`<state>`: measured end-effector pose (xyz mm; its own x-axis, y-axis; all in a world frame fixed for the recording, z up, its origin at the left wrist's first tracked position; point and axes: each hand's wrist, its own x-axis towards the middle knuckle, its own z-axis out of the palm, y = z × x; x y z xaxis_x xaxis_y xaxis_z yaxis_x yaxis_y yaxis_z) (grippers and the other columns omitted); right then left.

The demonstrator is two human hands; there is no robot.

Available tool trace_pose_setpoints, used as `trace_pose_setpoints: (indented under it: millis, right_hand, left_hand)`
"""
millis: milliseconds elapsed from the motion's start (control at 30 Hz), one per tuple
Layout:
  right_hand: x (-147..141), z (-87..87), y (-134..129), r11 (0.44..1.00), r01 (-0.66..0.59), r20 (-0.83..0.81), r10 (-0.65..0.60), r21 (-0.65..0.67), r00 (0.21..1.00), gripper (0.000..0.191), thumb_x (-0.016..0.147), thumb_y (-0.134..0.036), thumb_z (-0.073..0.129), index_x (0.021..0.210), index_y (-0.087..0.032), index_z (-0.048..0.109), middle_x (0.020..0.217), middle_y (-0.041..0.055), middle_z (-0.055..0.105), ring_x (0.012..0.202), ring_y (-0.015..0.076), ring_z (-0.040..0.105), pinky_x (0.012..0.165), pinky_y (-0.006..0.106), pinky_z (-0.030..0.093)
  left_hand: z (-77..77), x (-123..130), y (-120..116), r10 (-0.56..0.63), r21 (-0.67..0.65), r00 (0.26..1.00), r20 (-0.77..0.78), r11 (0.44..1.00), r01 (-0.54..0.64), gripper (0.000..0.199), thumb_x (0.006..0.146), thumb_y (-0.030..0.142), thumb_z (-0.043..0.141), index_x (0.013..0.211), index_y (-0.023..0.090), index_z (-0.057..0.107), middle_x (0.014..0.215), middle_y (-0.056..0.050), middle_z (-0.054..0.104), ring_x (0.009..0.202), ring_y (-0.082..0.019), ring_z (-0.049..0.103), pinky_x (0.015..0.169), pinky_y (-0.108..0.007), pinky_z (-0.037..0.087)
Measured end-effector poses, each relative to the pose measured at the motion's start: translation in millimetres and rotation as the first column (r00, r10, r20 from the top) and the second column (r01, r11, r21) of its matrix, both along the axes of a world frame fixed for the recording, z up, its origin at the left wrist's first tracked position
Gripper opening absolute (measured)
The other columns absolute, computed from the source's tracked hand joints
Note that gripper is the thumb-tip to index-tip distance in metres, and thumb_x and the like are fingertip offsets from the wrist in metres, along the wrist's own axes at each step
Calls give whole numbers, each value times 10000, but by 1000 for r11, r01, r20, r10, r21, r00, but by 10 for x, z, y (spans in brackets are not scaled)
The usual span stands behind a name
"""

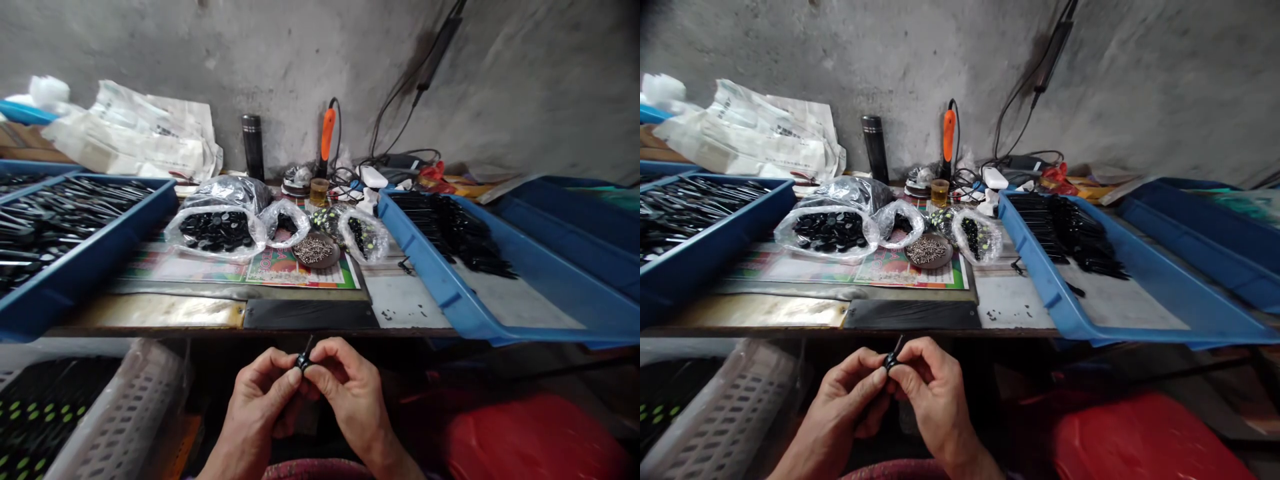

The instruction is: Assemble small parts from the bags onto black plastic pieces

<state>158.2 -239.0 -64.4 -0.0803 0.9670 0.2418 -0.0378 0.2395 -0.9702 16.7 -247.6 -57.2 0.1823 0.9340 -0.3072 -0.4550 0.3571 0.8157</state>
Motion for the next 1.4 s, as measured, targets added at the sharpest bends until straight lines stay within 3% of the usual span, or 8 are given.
trace_pose_setpoints:
  millis: [233,400,567,733,900,1067,1200,1400]
  right_hand:
    - [-44,-71,80,943,-198,-396,81,-266,915,343,805,-377,790,812,-185,507,654,-46,561,466,58,493,399,121,396]
    - [-34,-7,10,994,72,32,-75,81,997,66,908,-201,647,866,-201,596,746,-31,579,611,91,591,548,157,480]
    - [-25,26,-18,876,115,267,-264,468,927,162,909,-72,581,943,-210,657,807,0,657,716,120,636,691,185,517]
    - [-38,-10,7,999,48,5,-48,22,999,99,909,-235,666,835,-191,616,676,-16,637,555,106,610,525,167,497]
    - [-64,-60,40,938,-161,-353,46,-306,935,322,839,-413,753,838,-186,525,627,-41,582,422,50,442,384,127,363]
    - [-59,3,6,998,64,-10,-64,12,998,118,924,-248,643,833,-195,589,699,-29,582,576,92,570,527,157,469]
    - [-39,39,-20,903,119,259,-242,412,935,143,940,-95,551,921,-206,638,772,-11,623,677,108,611,659,174,503]
    - [8,18,-19,913,62,334,-209,403,919,102,950,-130,561,983,-208,618,810,-4,631,702,125,637,664,187,526]
  left_hand:
    - [-41,14,-7,15,1,1000,8,1000,-15,380,686,446,844,789,163,611,512,1,641,352,-33,363,335,-134,293]
    - [-31,13,-13,36,-18,999,10,999,-35,382,676,447,856,788,165,623,543,45,580,375,-23,363,346,-127,298]
    - [-56,4,-12,43,-24,999,4,999,-43,363,702,450,837,808,175,623,500,69,526,365,-27,349,348,-131,289]
    - [-23,11,-21,26,-22,1000,16,999,-26,358,700,431,839,788,168,612,520,34,599,370,-29,372,353,-128,278]
    - [5,37,-22,23,-20,1000,17,1000,-23,385,690,454,837,776,164,599,498,5,634,345,-27,356,341,-130,270]
    - [2,47,-15,69,-60,997,29,996,-67,408,627,429,885,768,165,609,547,40,612,353,-23,384,334,-125,273]
    - [-3,46,-23,73,-47,997,25,996,-72,390,651,438,871,765,165,616,525,58,570,359,-23,373,339,-129,283]
    - [-5,43,-32,75,-48,997,3,996,-75,362,693,439,844,781,168,621,514,70,530,377,-23,347,354,-129,277]
